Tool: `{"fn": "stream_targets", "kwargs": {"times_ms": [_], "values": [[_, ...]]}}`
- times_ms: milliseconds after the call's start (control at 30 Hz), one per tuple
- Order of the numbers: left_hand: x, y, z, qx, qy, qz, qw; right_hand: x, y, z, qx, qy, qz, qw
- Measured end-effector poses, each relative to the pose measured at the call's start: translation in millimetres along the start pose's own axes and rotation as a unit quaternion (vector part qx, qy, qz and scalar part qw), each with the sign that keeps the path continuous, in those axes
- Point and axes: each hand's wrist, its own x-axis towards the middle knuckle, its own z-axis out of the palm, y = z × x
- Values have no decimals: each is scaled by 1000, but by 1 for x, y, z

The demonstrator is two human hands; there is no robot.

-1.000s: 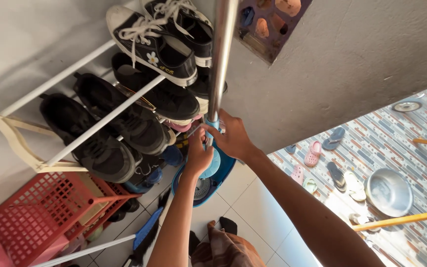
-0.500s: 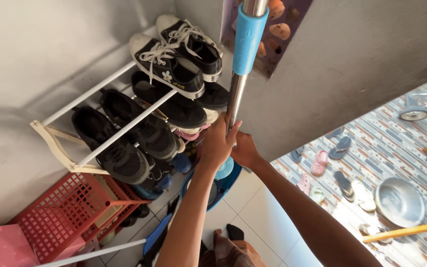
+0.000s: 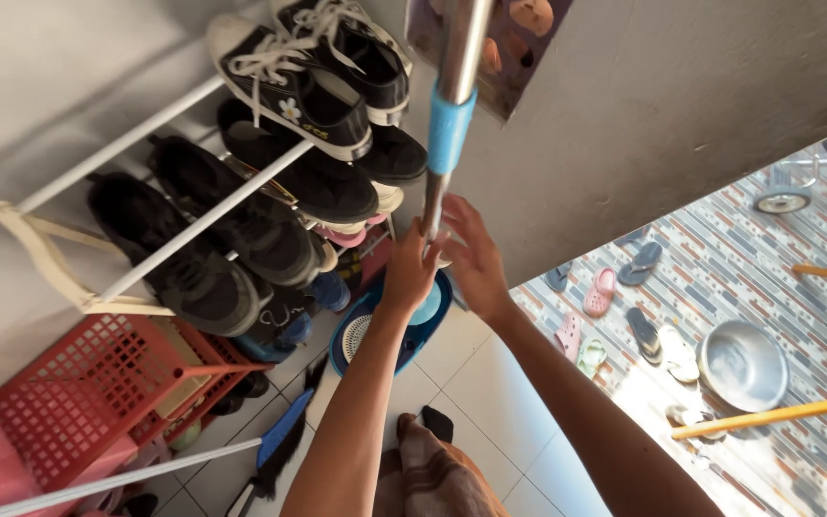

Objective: The recorder sweeps the floor and then assembles the handle and head of a spin mop.

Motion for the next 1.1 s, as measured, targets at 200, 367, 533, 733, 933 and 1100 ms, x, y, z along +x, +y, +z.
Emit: {"fn": "stream_targets", "kwargs": {"times_ms": [200, 367, 533, 733, 933, 1100], "values": [[-21, -44, 15, -11, -6, -70, 997, 13, -18, 24, -224, 21, 94, 970], [-18, -79, 11, -26, -59, -106, 992, 14, 17, 20, -248, -24, 55, 967], [-11, -62, -5, 4, -76, -86, 993, -2, 51, 12, -198, -11, 3, 980], [12, 28, -25, -97, -17, 44, 994, -2, 87, 12, -258, -29, 120, 958], [20, 8, -18, -44, -18, -47, 998, 9, 74, 9, -220, -67, 193, 954], [22, 11, -20, -50, -27, -35, 998, 15, 47, -7, -79, 60, -1, 995]]}}
